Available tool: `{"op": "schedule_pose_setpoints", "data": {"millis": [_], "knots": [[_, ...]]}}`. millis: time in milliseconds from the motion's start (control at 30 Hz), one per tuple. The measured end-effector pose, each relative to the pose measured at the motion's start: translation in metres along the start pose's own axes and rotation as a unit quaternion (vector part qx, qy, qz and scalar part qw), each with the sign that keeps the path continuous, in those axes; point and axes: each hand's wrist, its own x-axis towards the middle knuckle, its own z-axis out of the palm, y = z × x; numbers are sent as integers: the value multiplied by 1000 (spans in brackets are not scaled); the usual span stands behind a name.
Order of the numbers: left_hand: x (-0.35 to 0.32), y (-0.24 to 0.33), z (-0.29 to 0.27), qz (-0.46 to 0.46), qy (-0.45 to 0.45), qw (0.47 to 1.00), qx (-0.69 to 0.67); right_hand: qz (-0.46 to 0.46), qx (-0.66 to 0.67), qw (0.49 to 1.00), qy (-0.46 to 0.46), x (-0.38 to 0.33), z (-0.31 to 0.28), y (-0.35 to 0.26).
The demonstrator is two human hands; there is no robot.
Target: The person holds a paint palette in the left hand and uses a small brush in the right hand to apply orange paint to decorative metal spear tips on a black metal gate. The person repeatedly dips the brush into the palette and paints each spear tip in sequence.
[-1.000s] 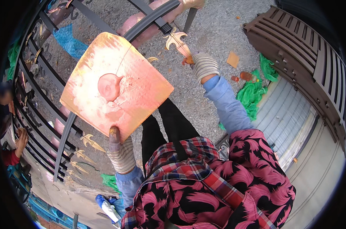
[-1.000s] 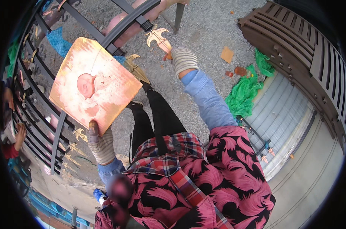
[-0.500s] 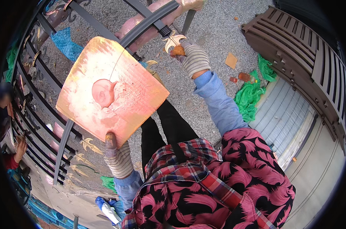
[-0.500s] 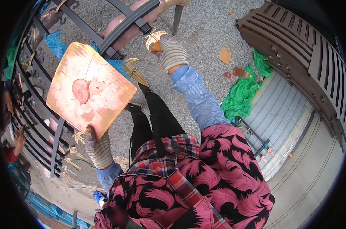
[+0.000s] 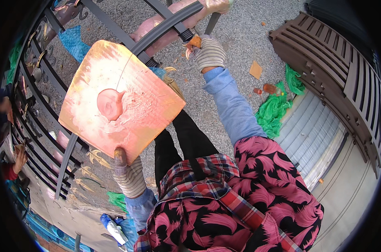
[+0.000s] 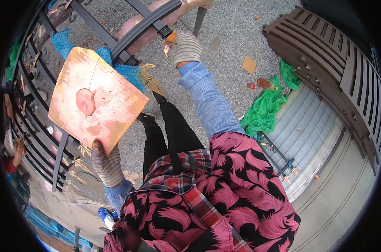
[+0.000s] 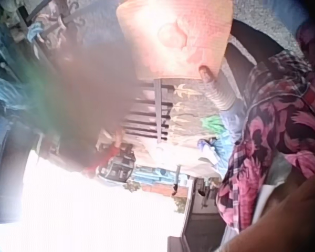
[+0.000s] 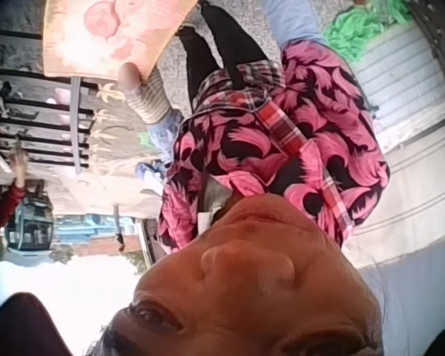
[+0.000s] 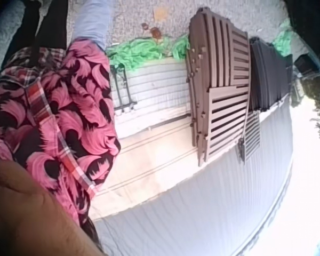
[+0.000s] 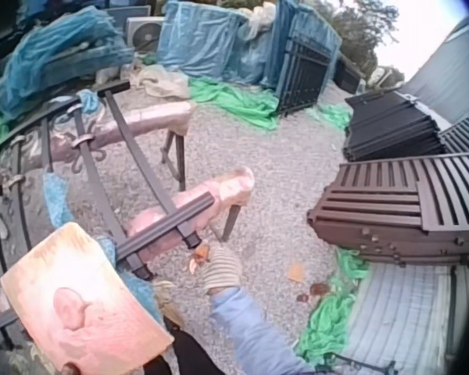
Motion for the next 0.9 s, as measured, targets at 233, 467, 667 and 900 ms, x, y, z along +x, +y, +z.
{"op": "schedule_pose_setpoints", "data": {"millis": [233, 467, 667, 900], "knots": [[-1, 0, -3, -1, 13, 1000, 12, -16, -100, 995, -25, -6, 22, -18], [-1, 3, -4, 9, 22, 1000, 12, -107, -115, 987, 41, -3, 31, -7], [1, 3, -6, 7, 9, 1000, -20, -26, 59, 993, -97, -8, 9, -4], [-3, 7, -6, 15, 21, 999, -23, -32, -14, 996, -86, -3, -2, 32]]}}
